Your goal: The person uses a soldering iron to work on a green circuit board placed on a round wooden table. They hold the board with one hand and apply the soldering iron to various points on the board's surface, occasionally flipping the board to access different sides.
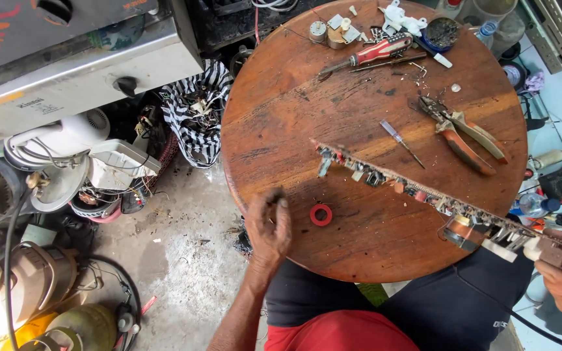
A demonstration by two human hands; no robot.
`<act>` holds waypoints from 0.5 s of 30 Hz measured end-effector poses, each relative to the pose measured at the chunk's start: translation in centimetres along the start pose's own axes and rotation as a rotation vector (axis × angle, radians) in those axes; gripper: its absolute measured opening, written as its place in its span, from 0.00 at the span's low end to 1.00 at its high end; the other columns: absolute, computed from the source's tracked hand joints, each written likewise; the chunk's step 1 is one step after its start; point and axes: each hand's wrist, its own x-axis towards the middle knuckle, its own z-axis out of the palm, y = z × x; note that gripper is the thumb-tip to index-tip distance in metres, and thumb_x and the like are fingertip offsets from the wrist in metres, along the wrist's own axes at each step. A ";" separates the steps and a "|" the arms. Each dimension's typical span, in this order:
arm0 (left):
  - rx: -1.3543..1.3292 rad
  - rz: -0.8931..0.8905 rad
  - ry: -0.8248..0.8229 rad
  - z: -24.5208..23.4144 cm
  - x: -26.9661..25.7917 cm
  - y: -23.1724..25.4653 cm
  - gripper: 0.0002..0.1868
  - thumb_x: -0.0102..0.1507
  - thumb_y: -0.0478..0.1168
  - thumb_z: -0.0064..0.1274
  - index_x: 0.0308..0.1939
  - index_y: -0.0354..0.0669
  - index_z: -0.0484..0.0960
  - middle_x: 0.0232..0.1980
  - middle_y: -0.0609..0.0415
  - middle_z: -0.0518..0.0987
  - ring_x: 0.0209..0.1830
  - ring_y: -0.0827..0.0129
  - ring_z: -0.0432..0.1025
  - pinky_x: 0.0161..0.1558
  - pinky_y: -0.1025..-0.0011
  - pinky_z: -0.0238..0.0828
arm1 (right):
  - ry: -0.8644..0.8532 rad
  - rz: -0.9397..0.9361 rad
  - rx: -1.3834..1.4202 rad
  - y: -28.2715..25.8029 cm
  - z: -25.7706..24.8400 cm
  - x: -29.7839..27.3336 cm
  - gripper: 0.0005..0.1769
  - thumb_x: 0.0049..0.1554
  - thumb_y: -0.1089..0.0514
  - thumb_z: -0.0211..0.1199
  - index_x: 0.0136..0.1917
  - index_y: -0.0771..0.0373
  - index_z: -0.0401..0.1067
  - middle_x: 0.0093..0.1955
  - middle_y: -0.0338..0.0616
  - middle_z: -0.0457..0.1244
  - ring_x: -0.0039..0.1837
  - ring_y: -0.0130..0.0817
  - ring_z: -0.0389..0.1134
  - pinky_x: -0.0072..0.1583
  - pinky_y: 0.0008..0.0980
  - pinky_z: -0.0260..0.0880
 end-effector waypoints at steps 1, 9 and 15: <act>-0.039 -0.035 0.023 -0.6 1.6 0.2 0.11 0.71 0.40 0.45 0.50 0.37 0.78 0.44 0.46 0.81 0.43 0.62 0.76 0.44 0.67 0.76 | 0.139 0.129 0.072 -0.1 0.7 -0.9 0.18 0.58 0.23 0.58 0.53 0.27 0.74 0.41 0.17 0.57 0.49 0.19 0.62 0.60 0.23 0.66; -0.298 -0.030 -0.033 -0.4 16.1 1.0 0.23 0.73 0.56 0.46 0.60 0.42 0.76 0.51 0.51 0.81 0.51 0.66 0.78 0.54 0.69 0.82 | -0.335 -0.352 0.087 10.3 8.2 -7.1 0.21 0.64 0.32 0.49 0.63 0.33 0.76 0.31 0.58 0.55 0.28 0.52 0.58 0.17 0.37 0.48; -0.087 0.073 -0.431 0.7 16.2 3.1 0.30 0.74 0.59 0.33 0.54 0.39 0.81 0.49 0.48 0.86 0.40 0.65 0.85 0.31 0.75 0.82 | -0.898 0.087 -0.094 12.6 13.2 -10.3 0.42 0.62 0.22 0.40 0.37 0.66 0.58 0.35 0.67 0.54 0.22 0.53 0.47 0.24 0.46 0.55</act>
